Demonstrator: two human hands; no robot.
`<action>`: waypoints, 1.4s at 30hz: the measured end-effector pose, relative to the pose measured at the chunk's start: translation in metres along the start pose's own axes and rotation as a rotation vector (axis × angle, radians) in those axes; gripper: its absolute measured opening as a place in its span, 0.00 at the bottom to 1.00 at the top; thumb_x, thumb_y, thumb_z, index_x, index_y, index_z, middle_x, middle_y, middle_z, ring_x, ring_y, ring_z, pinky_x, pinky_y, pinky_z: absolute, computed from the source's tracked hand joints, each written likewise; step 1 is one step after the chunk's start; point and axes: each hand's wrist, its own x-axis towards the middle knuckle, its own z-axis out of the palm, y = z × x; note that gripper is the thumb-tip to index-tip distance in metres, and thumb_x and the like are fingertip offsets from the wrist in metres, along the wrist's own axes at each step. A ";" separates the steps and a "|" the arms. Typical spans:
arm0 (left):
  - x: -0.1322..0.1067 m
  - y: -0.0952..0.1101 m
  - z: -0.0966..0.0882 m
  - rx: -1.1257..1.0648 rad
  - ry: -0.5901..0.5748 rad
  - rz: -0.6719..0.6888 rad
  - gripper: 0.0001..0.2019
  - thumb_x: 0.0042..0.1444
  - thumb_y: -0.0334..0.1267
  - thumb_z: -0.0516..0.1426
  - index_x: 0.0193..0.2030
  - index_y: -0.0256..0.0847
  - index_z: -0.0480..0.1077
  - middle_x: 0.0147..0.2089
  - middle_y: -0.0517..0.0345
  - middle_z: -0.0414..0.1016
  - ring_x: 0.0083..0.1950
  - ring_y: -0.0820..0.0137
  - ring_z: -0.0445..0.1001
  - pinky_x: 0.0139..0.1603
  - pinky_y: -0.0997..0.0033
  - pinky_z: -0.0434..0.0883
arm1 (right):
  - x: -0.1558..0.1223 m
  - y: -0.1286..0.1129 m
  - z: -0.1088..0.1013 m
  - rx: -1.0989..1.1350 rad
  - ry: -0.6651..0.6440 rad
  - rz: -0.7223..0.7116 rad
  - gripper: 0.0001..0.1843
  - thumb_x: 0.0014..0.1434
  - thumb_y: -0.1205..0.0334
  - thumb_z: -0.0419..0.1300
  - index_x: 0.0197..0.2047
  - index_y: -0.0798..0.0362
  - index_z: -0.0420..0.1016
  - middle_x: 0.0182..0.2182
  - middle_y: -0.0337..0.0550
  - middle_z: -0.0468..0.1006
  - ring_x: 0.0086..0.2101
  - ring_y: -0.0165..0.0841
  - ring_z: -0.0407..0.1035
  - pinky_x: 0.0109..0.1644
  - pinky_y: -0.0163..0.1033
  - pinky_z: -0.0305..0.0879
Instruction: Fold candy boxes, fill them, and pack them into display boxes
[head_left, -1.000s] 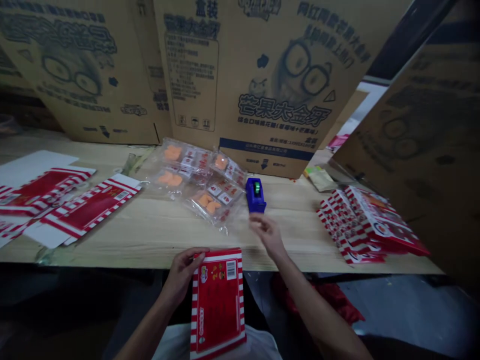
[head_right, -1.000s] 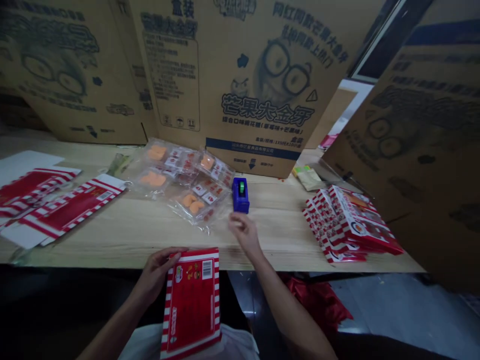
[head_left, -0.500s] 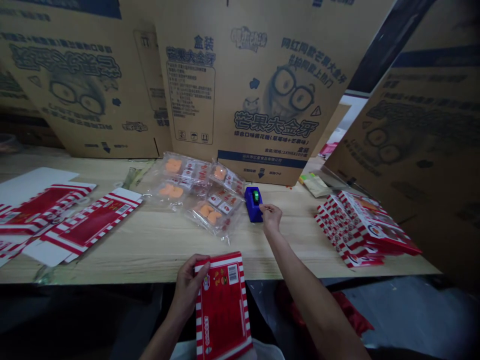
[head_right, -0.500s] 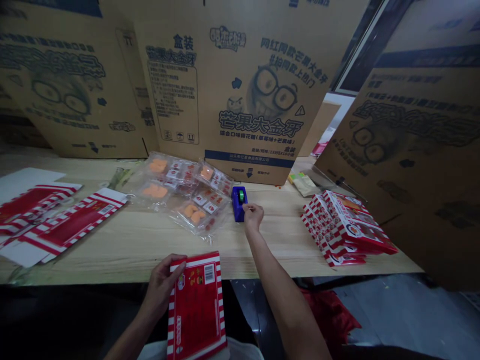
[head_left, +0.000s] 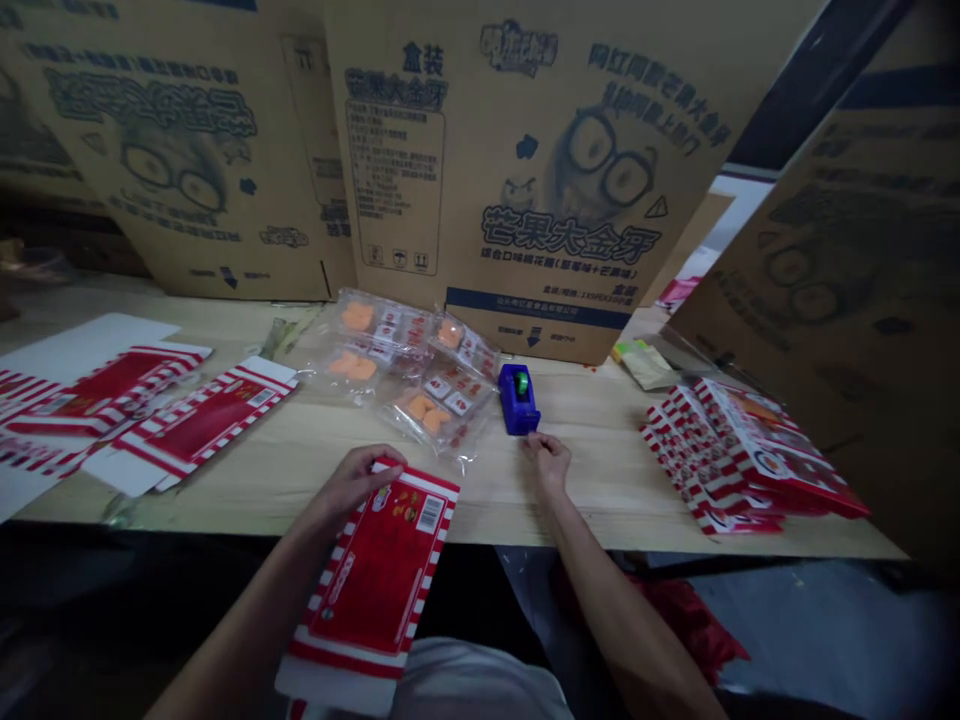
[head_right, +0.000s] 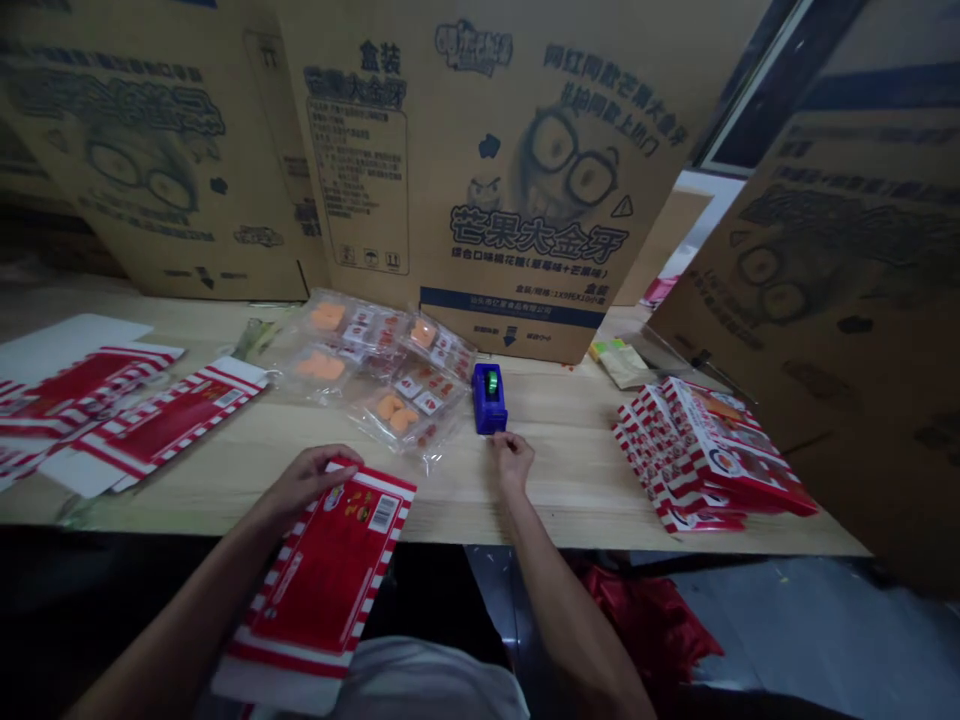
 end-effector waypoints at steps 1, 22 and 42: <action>0.002 0.002 0.001 0.047 -0.033 0.009 0.14 0.46 0.45 0.66 0.33 0.36 0.73 0.30 0.60 0.74 0.29 0.71 0.72 0.30 0.76 0.68 | -0.007 -0.006 0.001 0.002 -0.079 0.039 0.20 0.41 0.45 0.67 0.21 0.54 0.72 0.22 0.39 0.72 0.26 0.31 0.66 0.34 0.39 0.67; -0.030 0.043 0.019 0.213 -0.430 0.144 0.11 0.50 0.44 0.62 0.34 0.40 0.79 0.35 0.52 0.77 0.37 0.63 0.73 0.42 0.67 0.69 | -0.075 -0.057 0.079 -0.205 -1.594 0.648 0.39 0.26 0.44 0.75 0.40 0.56 0.71 0.25 0.33 0.72 0.20 0.26 0.63 0.21 0.29 0.57; -0.074 -0.029 -0.089 1.311 0.389 0.141 0.55 0.33 0.61 0.65 0.66 0.35 0.54 0.71 0.28 0.44 0.72 0.37 0.37 0.66 0.35 0.43 | 0.050 -0.025 0.124 -1.015 -0.997 -1.104 0.20 0.60 0.75 0.47 0.47 0.55 0.76 0.45 0.51 0.79 0.50 0.38 0.69 0.59 0.48 0.61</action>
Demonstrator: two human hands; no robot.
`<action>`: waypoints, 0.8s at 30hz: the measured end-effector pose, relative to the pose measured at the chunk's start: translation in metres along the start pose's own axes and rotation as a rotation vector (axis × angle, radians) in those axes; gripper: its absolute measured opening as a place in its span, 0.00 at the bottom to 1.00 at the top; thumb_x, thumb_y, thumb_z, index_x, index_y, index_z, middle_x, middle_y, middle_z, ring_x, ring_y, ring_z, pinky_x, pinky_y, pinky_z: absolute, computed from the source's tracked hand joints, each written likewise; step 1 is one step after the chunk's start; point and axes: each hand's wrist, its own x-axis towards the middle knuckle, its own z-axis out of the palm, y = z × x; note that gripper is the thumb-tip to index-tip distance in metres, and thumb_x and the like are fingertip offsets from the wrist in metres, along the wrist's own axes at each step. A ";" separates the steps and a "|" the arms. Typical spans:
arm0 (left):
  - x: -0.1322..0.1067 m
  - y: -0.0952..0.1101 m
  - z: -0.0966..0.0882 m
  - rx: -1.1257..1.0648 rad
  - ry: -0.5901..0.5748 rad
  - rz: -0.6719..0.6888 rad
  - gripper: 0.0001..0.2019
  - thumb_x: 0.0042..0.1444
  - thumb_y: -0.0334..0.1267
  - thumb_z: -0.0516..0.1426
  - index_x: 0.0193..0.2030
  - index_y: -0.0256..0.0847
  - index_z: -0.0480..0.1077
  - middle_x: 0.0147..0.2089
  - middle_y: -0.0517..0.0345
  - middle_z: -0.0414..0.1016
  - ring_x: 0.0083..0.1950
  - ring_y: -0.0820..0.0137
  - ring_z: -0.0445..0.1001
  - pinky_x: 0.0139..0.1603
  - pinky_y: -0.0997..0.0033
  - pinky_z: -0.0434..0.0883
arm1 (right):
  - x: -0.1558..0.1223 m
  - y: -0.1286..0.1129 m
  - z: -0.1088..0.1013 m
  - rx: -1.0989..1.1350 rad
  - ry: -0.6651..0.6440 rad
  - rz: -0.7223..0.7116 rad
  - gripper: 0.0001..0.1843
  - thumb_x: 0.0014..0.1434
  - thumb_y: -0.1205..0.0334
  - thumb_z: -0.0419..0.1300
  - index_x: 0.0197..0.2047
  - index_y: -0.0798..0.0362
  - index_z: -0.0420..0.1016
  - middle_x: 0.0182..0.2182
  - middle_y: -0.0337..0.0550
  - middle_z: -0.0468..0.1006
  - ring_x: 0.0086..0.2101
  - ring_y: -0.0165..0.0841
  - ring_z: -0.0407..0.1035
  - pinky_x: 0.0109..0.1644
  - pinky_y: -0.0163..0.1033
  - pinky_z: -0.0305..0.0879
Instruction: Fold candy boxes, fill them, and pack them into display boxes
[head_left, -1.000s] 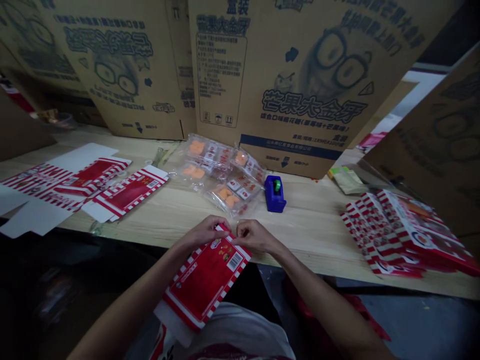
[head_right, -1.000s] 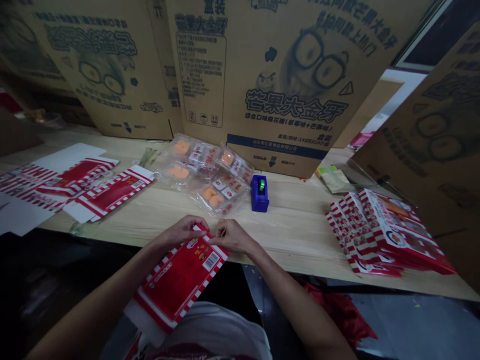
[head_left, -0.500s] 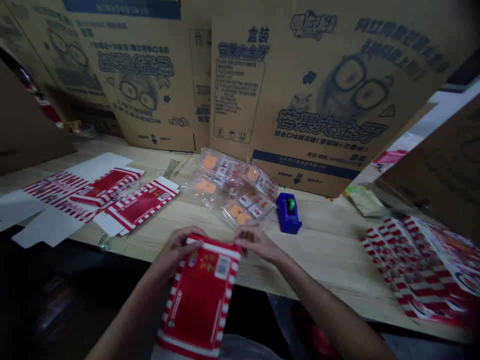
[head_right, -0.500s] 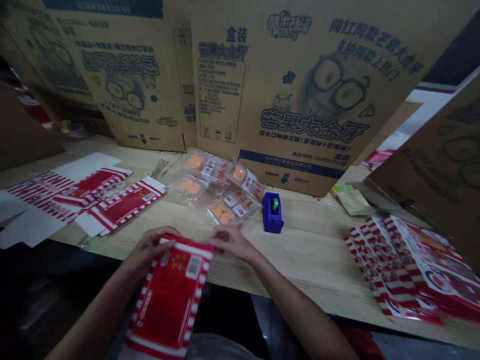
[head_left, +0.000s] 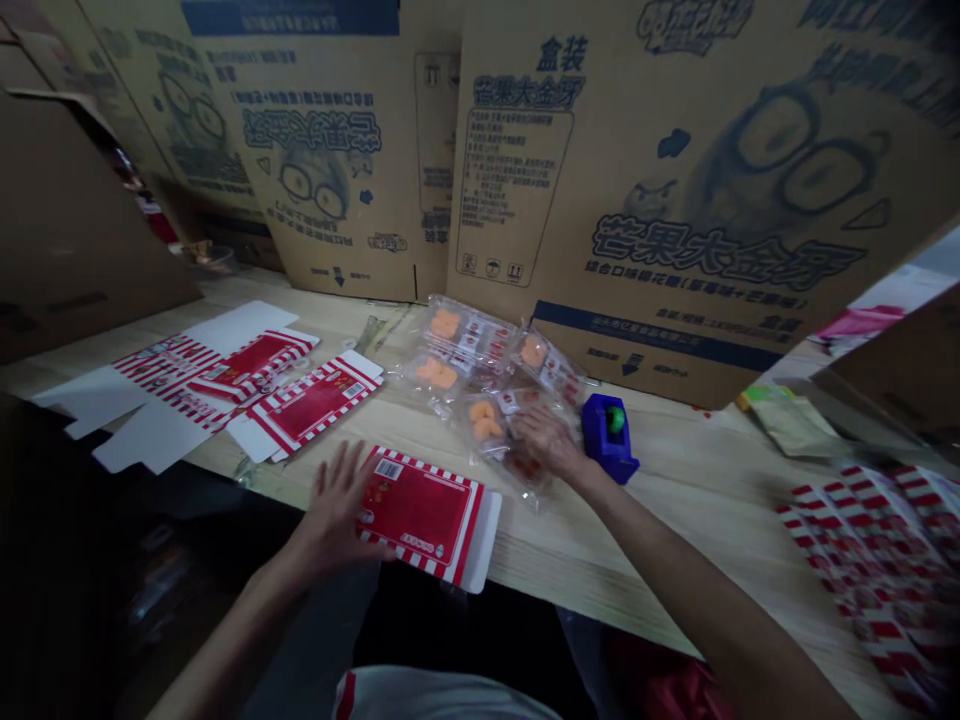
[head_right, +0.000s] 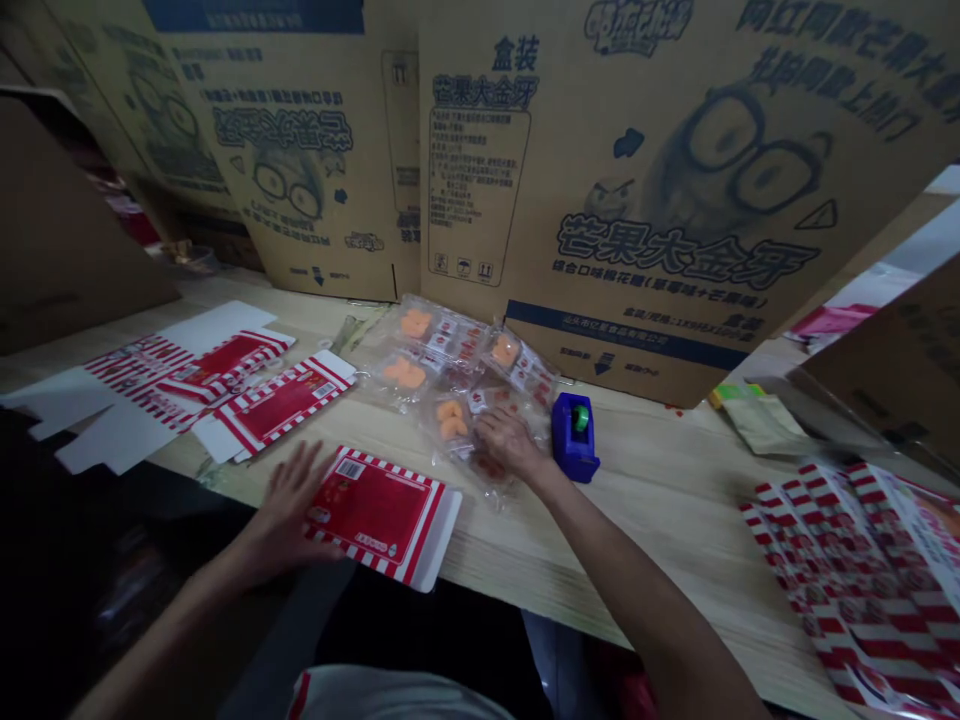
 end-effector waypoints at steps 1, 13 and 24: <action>0.009 0.004 -0.005 0.064 -0.149 0.137 0.59 0.31 0.62 0.66 0.68 0.36 0.51 0.72 0.29 0.42 0.72 0.37 0.34 0.66 0.33 0.38 | 0.003 -0.002 -0.004 0.031 -0.010 0.011 0.20 0.58 0.75 0.48 0.49 0.56 0.75 0.48 0.52 0.78 0.52 0.38 0.68 0.59 0.47 0.61; 0.049 0.031 0.012 0.144 -0.502 0.497 0.65 0.27 0.55 0.68 0.71 0.36 0.42 0.70 0.26 0.48 0.70 0.37 0.46 0.64 0.30 0.32 | 0.031 -0.036 0.008 -0.189 -0.228 0.045 0.20 0.61 0.72 0.50 0.56 0.58 0.68 0.56 0.57 0.69 0.56 0.44 0.63 0.54 0.47 0.64; 0.016 0.045 0.004 0.125 -0.308 0.299 0.60 0.26 0.50 0.66 0.69 0.36 0.49 0.62 0.35 0.59 0.62 0.41 0.57 0.66 0.39 0.45 | -0.022 -0.053 -0.106 0.315 0.123 0.280 0.31 0.59 0.68 0.52 0.67 0.52 0.59 0.40 0.46 0.75 0.33 0.36 0.70 0.39 0.40 0.69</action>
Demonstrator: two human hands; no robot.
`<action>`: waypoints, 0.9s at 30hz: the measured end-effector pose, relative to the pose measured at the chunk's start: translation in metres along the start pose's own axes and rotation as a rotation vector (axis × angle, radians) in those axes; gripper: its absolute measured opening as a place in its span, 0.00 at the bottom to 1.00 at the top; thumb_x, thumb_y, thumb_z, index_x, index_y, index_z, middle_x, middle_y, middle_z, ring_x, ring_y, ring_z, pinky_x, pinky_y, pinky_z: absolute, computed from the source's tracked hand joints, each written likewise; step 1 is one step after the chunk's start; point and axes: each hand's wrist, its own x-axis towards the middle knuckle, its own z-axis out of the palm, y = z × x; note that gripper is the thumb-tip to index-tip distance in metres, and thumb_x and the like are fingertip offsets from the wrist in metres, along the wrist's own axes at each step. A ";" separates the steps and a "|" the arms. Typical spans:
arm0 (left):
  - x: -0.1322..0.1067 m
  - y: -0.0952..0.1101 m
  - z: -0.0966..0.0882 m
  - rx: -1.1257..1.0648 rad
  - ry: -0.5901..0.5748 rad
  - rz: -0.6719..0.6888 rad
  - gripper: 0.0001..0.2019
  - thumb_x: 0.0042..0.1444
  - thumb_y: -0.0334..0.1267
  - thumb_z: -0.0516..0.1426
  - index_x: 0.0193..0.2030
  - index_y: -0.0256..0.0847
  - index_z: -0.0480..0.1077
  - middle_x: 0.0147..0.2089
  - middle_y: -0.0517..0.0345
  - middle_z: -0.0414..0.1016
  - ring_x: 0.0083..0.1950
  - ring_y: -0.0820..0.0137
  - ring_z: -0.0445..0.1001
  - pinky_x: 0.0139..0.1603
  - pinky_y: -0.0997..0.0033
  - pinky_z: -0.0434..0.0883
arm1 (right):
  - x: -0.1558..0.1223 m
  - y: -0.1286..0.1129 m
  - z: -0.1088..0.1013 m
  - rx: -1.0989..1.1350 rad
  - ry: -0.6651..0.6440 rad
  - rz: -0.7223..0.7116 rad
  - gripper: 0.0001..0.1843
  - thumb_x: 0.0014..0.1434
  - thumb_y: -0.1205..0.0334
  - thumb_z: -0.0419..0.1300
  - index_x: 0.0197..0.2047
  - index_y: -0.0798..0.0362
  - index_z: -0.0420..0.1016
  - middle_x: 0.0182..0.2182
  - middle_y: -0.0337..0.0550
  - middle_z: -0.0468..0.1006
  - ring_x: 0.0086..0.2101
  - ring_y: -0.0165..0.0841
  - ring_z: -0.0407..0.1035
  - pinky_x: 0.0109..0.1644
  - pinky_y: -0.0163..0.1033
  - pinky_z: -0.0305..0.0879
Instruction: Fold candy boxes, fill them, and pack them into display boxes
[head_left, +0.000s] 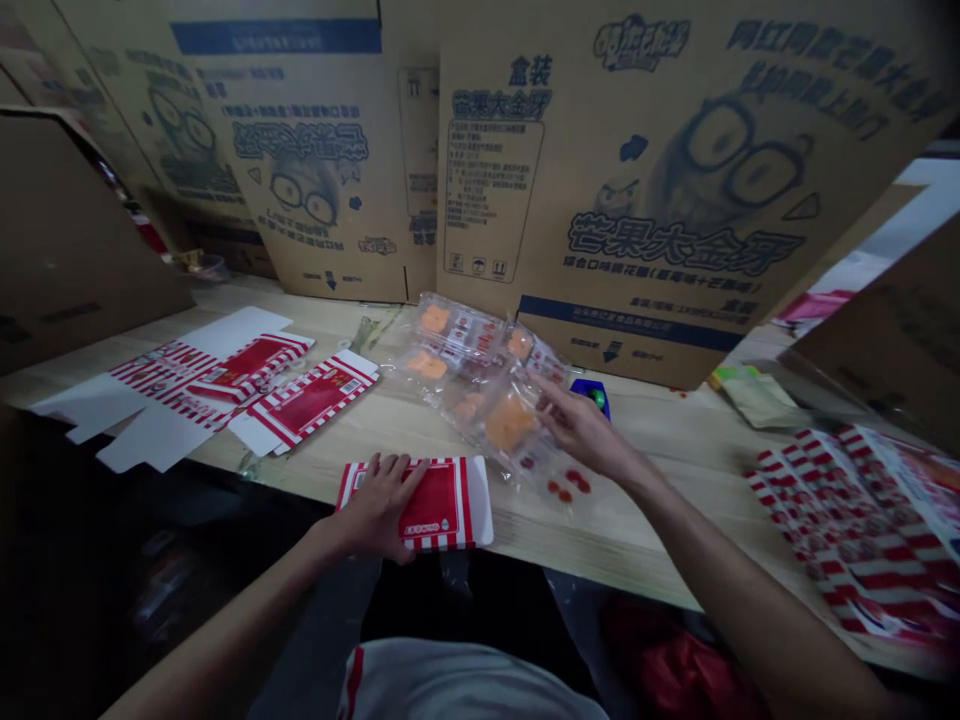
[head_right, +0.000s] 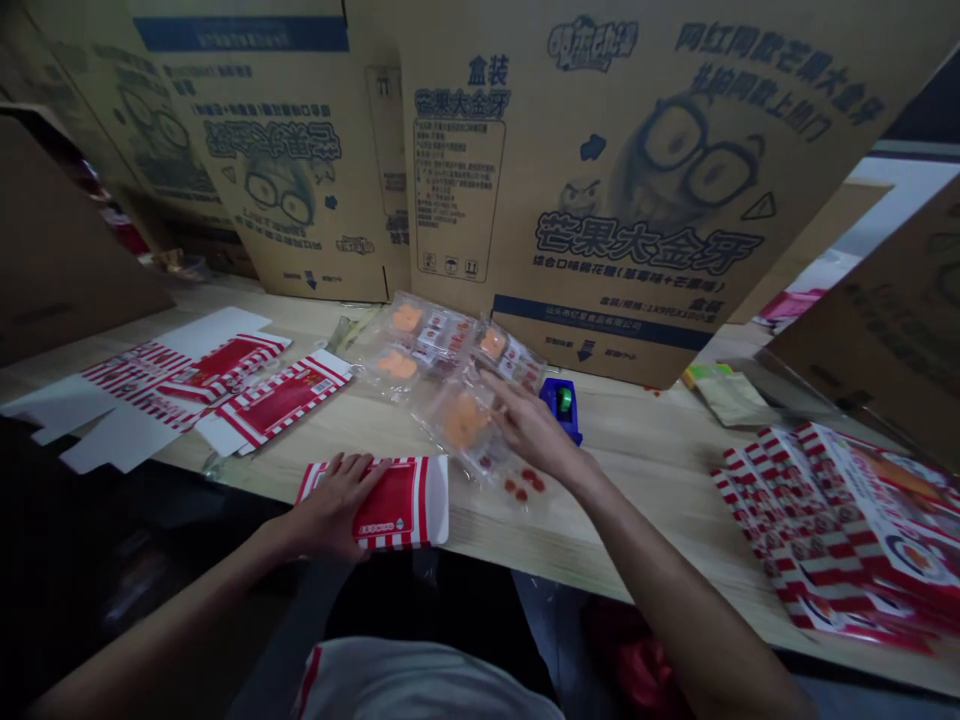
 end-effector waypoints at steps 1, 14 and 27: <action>0.001 0.003 0.002 -0.007 0.029 -0.004 0.60 0.26 0.50 0.66 0.69 0.37 0.49 0.62 0.35 0.59 0.62 0.41 0.57 0.66 0.40 0.45 | -0.012 0.006 -0.005 0.124 -0.037 0.062 0.31 0.59 0.65 0.53 0.66 0.52 0.60 0.36 0.43 0.75 0.28 0.33 0.67 0.33 0.37 0.68; 0.023 0.060 0.021 -0.008 0.164 0.094 0.58 0.29 0.53 0.65 0.69 0.34 0.50 0.63 0.32 0.56 0.64 0.41 0.54 0.67 0.39 0.41 | -0.075 0.015 0.018 0.068 -0.592 0.061 0.22 0.63 0.58 0.56 0.61 0.42 0.68 0.55 0.49 0.71 0.53 0.44 0.66 0.60 0.56 0.56; 0.028 0.075 0.018 -0.067 -0.006 0.087 0.60 0.26 0.55 0.68 0.68 0.36 0.53 0.65 0.33 0.56 0.63 0.40 0.55 0.64 0.38 0.47 | -0.108 0.018 0.060 -0.080 -0.404 0.137 0.20 0.66 0.57 0.52 0.60 0.38 0.68 0.68 0.47 0.51 0.67 0.49 0.41 0.64 0.70 0.22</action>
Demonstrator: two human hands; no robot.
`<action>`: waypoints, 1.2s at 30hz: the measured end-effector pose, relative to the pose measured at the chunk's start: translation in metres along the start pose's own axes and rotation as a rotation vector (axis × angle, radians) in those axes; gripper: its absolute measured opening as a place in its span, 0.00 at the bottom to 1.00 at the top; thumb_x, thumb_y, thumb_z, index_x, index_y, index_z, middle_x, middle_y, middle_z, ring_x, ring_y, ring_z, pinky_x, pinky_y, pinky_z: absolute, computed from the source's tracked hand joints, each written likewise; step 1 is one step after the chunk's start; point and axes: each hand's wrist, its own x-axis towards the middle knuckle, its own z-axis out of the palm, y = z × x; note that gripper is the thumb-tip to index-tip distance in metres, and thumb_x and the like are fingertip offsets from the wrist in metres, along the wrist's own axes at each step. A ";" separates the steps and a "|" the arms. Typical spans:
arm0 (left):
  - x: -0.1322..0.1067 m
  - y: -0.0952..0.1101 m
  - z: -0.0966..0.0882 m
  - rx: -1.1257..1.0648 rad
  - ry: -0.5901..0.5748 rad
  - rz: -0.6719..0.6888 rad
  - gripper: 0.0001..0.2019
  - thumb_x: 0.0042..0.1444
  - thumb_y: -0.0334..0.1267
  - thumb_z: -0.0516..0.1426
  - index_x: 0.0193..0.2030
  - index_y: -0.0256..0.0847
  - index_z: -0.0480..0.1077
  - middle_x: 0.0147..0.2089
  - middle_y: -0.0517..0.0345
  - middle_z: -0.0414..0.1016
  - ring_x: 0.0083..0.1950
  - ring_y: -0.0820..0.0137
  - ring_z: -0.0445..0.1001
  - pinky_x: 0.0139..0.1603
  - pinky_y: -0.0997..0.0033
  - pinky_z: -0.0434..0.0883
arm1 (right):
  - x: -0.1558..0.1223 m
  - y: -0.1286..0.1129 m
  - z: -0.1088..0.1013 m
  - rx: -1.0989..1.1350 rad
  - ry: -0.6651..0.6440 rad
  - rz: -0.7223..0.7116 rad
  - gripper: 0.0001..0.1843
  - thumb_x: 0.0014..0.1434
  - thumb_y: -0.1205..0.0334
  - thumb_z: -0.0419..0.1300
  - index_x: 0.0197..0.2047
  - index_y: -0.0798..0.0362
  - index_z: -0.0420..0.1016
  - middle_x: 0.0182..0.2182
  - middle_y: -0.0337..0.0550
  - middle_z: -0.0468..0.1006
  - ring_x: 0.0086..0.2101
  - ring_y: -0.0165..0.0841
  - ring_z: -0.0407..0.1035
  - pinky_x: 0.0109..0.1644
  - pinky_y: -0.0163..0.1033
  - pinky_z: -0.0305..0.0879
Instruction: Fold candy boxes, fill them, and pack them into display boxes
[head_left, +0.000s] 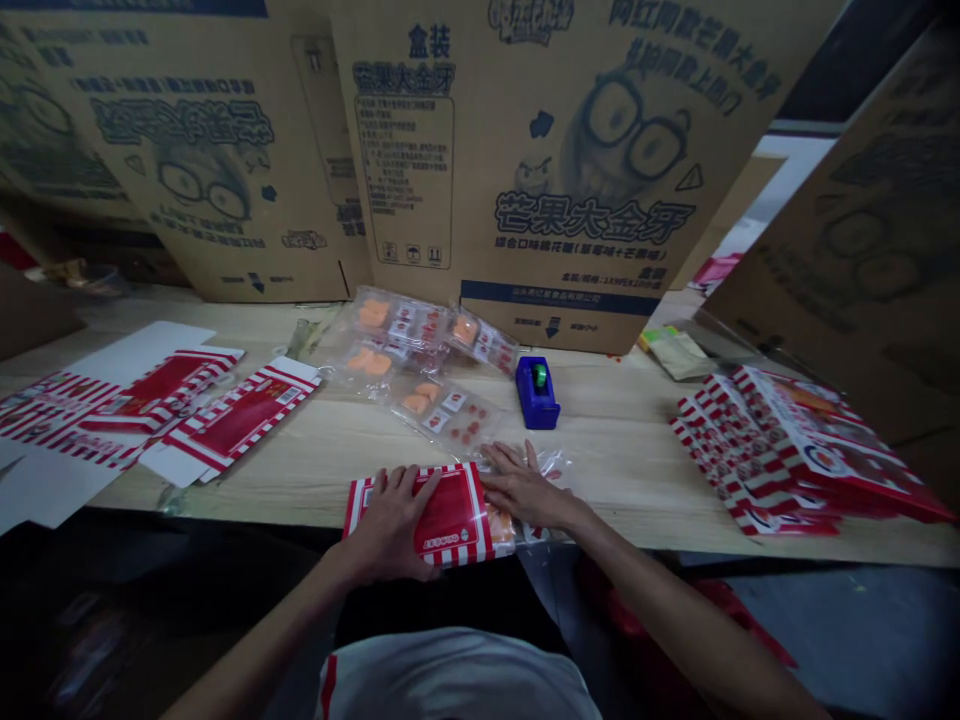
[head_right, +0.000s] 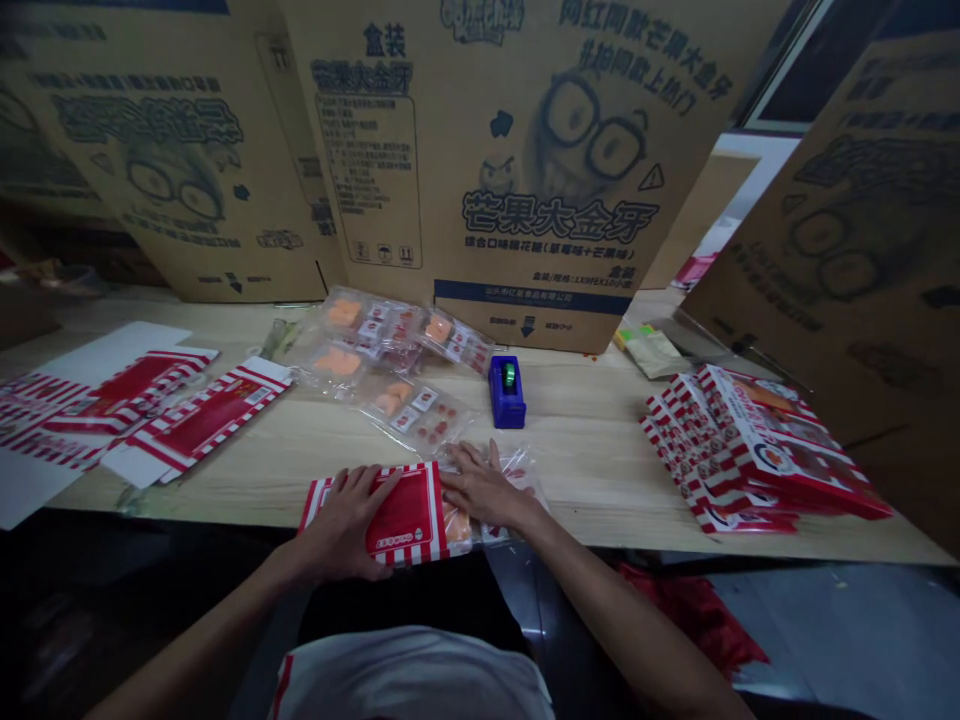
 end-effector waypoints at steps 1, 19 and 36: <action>-0.002 0.000 0.001 -0.004 0.000 -0.004 0.60 0.25 0.55 0.68 0.68 0.36 0.53 0.65 0.32 0.56 0.64 0.40 0.54 0.65 0.38 0.47 | -0.007 0.007 0.002 0.032 0.102 0.041 0.20 0.66 0.56 0.51 0.59 0.41 0.70 0.67 0.48 0.54 0.67 0.48 0.43 0.65 0.68 0.24; -0.014 0.040 -0.008 -0.080 0.291 -0.280 0.56 0.28 0.53 0.67 0.66 0.31 0.55 0.59 0.33 0.61 0.57 0.42 0.60 0.57 0.42 0.58 | -0.042 -0.064 0.044 0.903 0.928 0.370 0.22 0.50 0.55 0.68 0.45 0.50 0.65 0.49 0.48 0.73 0.52 0.41 0.67 0.57 0.48 0.63; -0.031 0.031 0.038 -1.388 0.386 -0.055 0.35 0.59 0.38 0.57 0.71 0.45 0.46 0.69 0.44 0.55 0.64 0.56 0.65 0.60 0.57 0.67 | -0.048 -0.055 0.055 1.266 0.596 0.320 0.29 0.56 0.55 0.65 0.60 0.47 0.65 0.54 0.46 0.74 0.51 0.40 0.70 0.56 0.46 0.65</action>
